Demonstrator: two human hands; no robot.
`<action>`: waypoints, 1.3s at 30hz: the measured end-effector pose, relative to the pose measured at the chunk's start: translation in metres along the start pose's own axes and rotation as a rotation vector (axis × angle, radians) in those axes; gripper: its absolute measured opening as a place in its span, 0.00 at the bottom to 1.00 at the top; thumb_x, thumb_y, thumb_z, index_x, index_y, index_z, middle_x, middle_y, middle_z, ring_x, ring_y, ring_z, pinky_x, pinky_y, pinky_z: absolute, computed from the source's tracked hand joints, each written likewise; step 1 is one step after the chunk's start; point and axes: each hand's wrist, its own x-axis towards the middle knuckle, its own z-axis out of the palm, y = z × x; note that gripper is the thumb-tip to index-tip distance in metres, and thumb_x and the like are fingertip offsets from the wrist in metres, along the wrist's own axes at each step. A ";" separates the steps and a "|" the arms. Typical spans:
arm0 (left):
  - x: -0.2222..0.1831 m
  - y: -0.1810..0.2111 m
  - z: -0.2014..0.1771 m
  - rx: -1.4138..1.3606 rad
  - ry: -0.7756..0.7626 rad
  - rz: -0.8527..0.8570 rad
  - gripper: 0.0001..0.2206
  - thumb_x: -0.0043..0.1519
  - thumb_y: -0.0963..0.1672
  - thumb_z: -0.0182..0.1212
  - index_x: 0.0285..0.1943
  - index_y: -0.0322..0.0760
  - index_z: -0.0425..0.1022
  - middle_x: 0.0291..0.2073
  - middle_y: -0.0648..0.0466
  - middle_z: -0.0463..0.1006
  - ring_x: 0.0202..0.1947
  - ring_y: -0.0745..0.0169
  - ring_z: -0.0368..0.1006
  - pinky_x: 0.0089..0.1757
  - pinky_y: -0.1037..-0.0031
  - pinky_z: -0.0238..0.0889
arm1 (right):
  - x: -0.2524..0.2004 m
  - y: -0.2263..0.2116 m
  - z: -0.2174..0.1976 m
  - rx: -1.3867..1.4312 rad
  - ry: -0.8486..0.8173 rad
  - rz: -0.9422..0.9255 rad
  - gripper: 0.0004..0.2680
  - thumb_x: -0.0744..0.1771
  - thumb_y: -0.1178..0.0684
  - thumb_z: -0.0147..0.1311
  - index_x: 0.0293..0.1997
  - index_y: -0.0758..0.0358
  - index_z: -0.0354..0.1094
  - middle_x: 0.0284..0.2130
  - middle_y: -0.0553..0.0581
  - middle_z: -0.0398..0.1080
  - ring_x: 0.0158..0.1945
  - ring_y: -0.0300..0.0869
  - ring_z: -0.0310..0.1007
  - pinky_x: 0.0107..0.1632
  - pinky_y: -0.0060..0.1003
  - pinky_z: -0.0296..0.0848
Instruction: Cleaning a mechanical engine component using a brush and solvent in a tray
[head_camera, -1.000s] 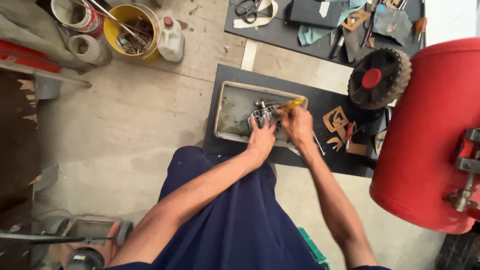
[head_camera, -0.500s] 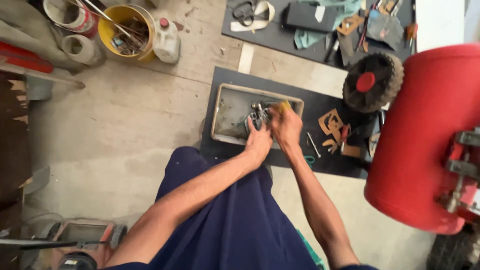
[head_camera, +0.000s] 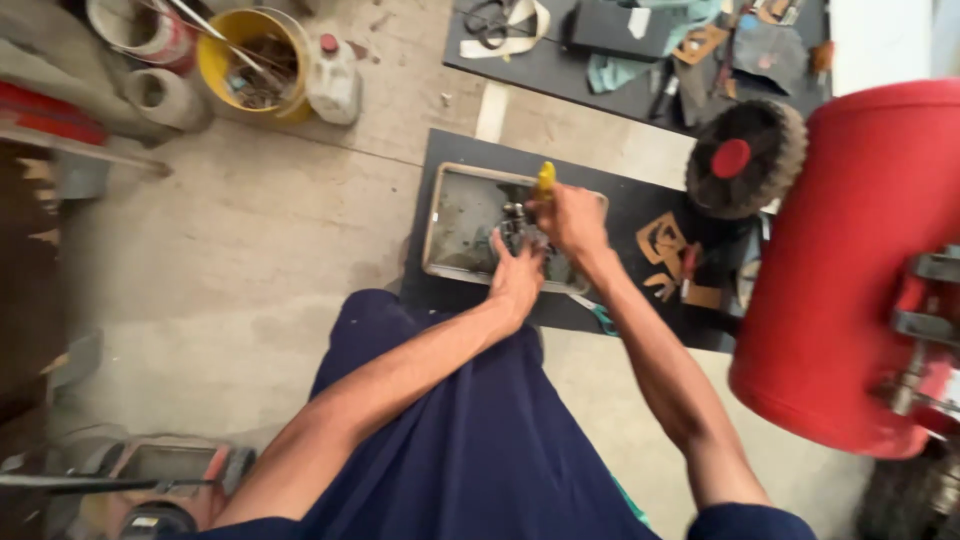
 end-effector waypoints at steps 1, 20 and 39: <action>-0.003 0.008 -0.002 -0.007 0.005 0.009 0.19 0.65 0.37 0.46 0.58 0.47 0.78 0.67 0.53 0.64 0.70 0.43 0.52 0.53 0.08 0.41 | -0.009 0.012 0.001 -0.009 -0.001 0.009 0.10 0.63 0.43 0.59 0.38 0.56 0.76 0.30 0.60 0.77 0.40 0.60 0.80 0.44 0.56 0.79; -0.014 0.021 -0.015 0.271 -0.025 -0.231 0.20 0.66 0.41 0.48 0.66 0.58 0.70 0.66 0.54 0.61 0.71 0.47 0.51 0.59 0.18 0.37 | -0.012 0.043 0.004 0.128 0.041 0.021 0.07 0.64 0.45 0.61 0.38 0.52 0.76 0.30 0.60 0.78 0.41 0.59 0.79 0.46 0.57 0.76; -0.009 0.019 -0.010 0.009 -0.223 0.098 0.20 0.67 0.44 0.44 0.66 0.33 0.70 0.70 0.37 0.62 0.72 0.26 0.49 0.62 0.22 0.28 | -0.053 -0.036 0.003 0.242 -0.009 -0.208 0.04 0.66 0.47 0.56 0.42 0.44 0.72 0.31 0.53 0.79 0.39 0.53 0.80 0.44 0.51 0.79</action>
